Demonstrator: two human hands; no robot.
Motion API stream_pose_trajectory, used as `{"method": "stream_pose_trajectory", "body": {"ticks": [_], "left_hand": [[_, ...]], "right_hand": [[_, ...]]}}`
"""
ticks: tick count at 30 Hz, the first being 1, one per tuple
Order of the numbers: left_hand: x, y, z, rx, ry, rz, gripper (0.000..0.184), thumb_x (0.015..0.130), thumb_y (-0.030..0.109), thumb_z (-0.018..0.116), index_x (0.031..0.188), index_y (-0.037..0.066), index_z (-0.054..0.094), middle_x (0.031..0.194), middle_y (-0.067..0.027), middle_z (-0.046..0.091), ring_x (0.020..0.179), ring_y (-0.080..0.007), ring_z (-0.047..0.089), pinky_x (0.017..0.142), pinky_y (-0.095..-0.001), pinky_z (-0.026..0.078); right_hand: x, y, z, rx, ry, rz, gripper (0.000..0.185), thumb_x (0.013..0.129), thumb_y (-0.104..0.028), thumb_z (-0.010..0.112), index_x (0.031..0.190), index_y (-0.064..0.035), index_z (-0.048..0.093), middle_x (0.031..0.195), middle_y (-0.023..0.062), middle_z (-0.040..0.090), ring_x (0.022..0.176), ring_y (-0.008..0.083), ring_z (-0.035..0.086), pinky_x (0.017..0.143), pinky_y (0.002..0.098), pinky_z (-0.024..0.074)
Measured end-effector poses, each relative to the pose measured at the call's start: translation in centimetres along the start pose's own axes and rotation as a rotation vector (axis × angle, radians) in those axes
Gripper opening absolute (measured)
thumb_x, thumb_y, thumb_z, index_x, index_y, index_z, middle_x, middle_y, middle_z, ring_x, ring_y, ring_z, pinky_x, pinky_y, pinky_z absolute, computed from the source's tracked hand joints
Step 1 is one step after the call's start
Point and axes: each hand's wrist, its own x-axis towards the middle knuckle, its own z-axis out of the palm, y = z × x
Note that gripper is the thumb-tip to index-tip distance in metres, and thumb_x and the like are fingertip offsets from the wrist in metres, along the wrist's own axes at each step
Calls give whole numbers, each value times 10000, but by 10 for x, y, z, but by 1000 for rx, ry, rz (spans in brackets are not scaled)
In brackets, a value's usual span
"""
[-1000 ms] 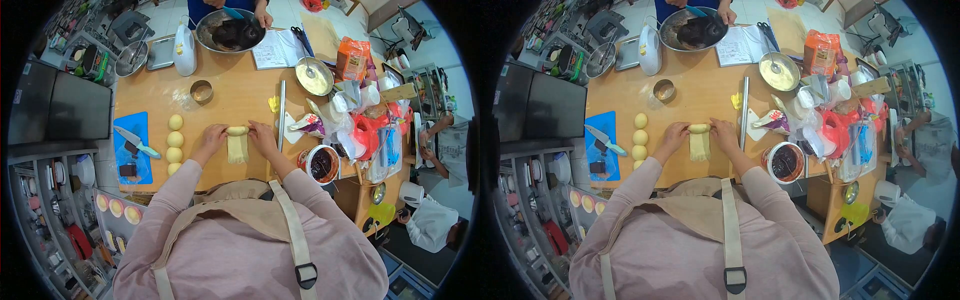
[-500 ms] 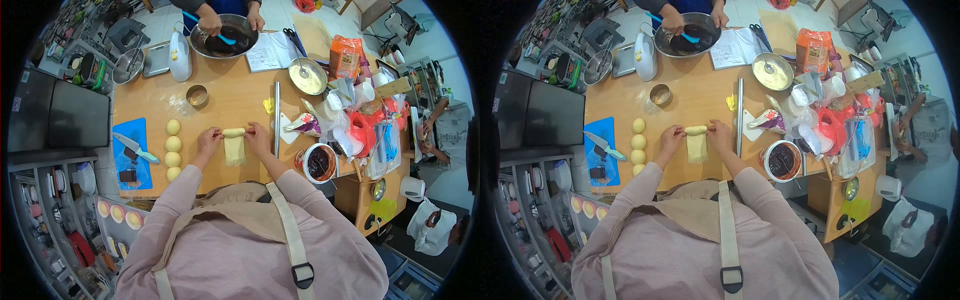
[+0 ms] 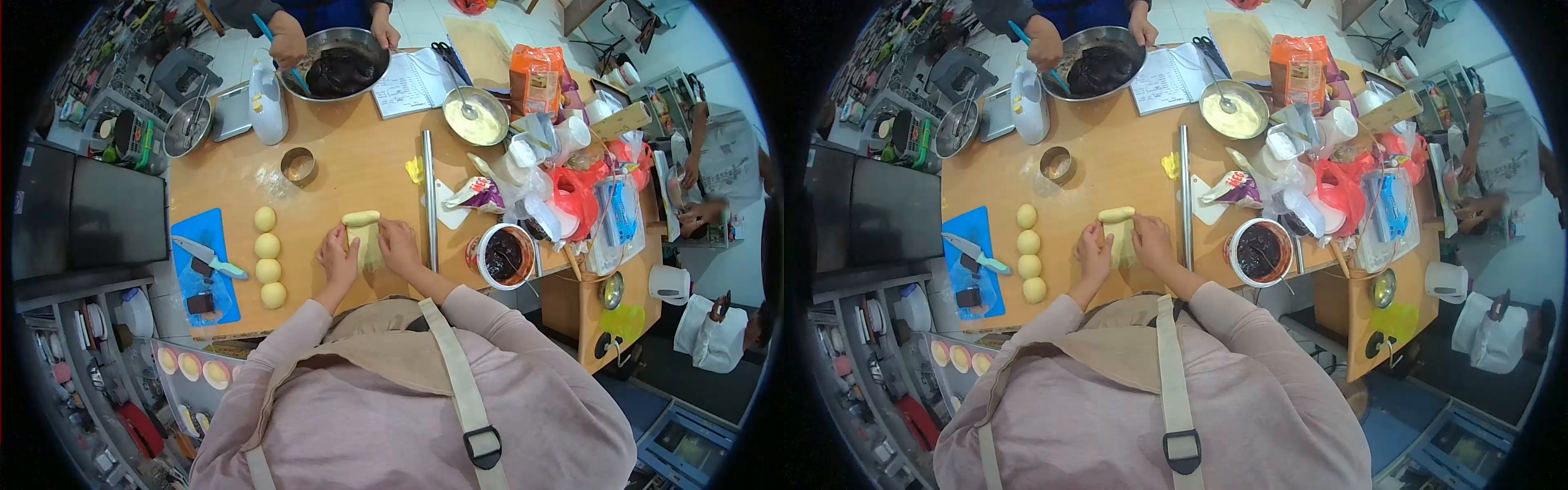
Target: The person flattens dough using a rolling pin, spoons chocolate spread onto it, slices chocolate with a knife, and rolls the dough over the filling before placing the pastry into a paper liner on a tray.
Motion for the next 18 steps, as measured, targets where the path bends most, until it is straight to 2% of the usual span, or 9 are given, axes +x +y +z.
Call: {"method": "stream_pose_trajectory", "body": {"ticks": [1,4,7,10,15,18], "left_hand": [[-3,3,-3,48,-37,17,569,901,300,621,1358,41,403,1445,-108,463,1315,-307,383,1066,-484,210],[-10,14,-17,304,-126,199,675,912,384,586,1431,29,339,1500,-128,362,1372,-337,295,1099,-534,151],[-12,28,-33,451,-234,219,731,942,451,506,1485,28,261,1514,-160,309,1371,-377,260,1097,-564,135],[-8,37,-38,497,-251,214,737,924,507,502,1450,24,319,1478,-139,329,1373,-327,273,1117,-565,115],[0,38,-43,402,-223,228,699,911,501,538,1401,32,368,1453,-125,355,1361,-321,287,1117,-564,120],[-4,26,-37,395,-166,270,693,900,496,562,1384,37,372,1425,-119,378,1350,-322,296,1116,-563,118]], "right_hand": [[-1,1,0,-63,-2,-53,429,863,-142,627,1263,-18,536,1216,132,607,1140,313,529,956,442,386],[-1,1,-4,-233,-7,-182,465,862,-190,623,1290,-35,529,1272,103,567,1169,289,503,968,438,372],[-4,-2,-9,-344,-24,-241,475,865,-238,618,1292,-49,534,1289,84,543,1163,274,501,966,431,369],[-1,-7,-15,-408,-55,-262,452,868,-261,618,1264,-55,547,1259,75,545,1139,267,505,958,426,368],[5,-16,-26,-432,-98,-175,408,868,-280,622,1203,-54,573,1190,71,565,1107,259,515,941,418,374],[4,-8,-19,-357,23,-332,398,866,-290,627,1181,-51,585,1152,81,572,1090,269,520,939,411,376]]}}
